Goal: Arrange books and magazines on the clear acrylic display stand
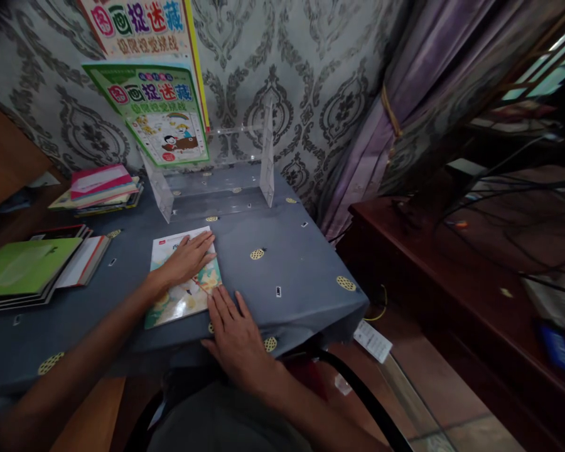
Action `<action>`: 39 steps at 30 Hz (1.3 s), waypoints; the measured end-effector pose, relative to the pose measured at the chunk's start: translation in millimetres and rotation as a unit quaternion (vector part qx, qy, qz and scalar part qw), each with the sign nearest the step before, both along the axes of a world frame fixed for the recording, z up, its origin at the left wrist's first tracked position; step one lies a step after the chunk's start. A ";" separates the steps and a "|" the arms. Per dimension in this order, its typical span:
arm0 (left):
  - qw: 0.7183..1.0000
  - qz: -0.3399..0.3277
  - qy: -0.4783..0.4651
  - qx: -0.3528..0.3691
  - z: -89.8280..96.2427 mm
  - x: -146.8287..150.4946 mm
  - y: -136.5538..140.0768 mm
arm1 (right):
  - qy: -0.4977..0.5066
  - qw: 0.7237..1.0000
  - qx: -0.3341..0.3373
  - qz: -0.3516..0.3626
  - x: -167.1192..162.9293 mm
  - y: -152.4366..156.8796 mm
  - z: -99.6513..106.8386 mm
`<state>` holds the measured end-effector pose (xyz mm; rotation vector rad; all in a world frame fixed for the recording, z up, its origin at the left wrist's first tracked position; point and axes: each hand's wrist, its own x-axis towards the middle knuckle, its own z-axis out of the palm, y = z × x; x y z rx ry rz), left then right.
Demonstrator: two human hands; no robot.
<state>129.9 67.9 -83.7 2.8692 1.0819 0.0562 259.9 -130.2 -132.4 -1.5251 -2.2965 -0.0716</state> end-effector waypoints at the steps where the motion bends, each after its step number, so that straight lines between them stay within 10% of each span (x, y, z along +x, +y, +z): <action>1: 1.000 0.006 0.001 -0.002 0.8 2.6 3.9 | 0.000 1.000 0.001 -0.001 -0.1 0.0 -0.7; 11: 0.998 0.000 -0.063 0.010 -12.4 -0.2 15.2 | 0.021 1.000 -0.007 0.014 8.4 8.1 14.8; 21: 0.989 0.001 -0.150 0.004 -21.3 -22.3 20.4 | 0.046 0.997 -0.058 0.021 16.1 80.5 43.9; 29: 0.977 0.125 -0.164 0.046 -30.1 -60.1 15.8 | 0.037 0.991 -0.131 -0.010 -2.2 168.3 39.4; 39: 0.926 0.269 -0.262 0.039 -41.7 -75.9 -1.1 | 0.061 0.985 -0.140 -0.082 -11.7 175.9 32.0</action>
